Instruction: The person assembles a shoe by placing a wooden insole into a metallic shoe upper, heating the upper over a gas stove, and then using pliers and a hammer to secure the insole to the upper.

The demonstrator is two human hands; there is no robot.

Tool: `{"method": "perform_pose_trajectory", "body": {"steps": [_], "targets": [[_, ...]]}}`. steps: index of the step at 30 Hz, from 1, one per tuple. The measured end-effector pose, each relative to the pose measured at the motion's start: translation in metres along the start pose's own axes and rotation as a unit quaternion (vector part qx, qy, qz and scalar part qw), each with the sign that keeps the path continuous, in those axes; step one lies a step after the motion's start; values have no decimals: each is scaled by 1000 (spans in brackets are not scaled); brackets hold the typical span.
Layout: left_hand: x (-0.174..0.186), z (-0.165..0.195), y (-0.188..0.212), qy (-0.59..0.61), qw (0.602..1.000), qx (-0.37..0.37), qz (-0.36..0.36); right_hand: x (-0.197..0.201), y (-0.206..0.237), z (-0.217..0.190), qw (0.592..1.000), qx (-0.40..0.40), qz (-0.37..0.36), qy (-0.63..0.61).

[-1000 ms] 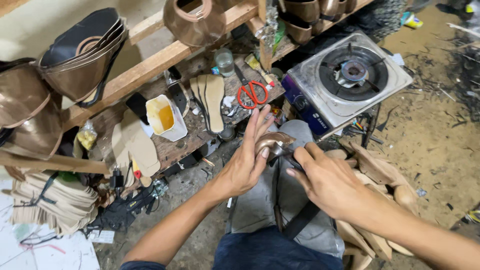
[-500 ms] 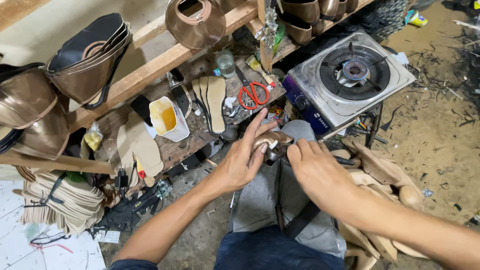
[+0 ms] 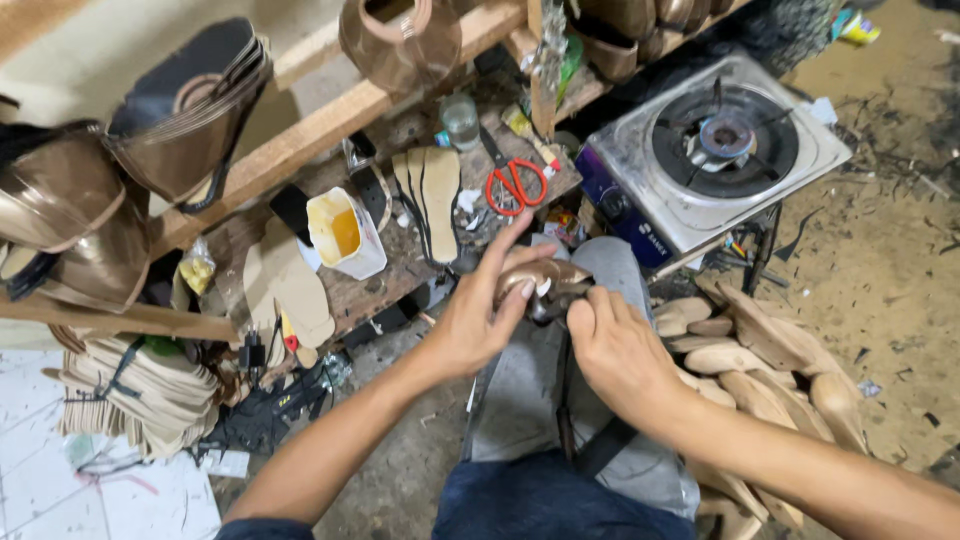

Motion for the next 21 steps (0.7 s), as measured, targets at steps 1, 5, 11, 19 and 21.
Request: {"method": "perform_pose_trajectory", "body": {"steps": [1, 5, 11, 19, 21], "targets": [[-1, 0, 0, -8, 1000, -7, -3, 8, 1, -2, 999, 7, -25, 37], [-1, -2, 4, -4, 1000, -12, 9, 37, -5, 7, 977, -59, -96, -183], [7, -5, 4, 3, 999, -23, 27, 50, -26, 4, 907, -143, 181, -352], [0, -6, 3, 13, 999, 26, 17, 35, -44, -14, 930, 25, 338, -141], [2, 1, 5, 44, 999, -27, 14, 37, -43, -9, 938, -8, 298, -175]]}}
Point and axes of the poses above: each hand's wrist, its own y-axis away from the middle knuckle, its own x-axis out of the back of the hand, z = x × y, the point moved 6 cm from there along -y, towards the middle knuckle, and after that the axes turned 9 degrees about x, right-handed, at the moved point
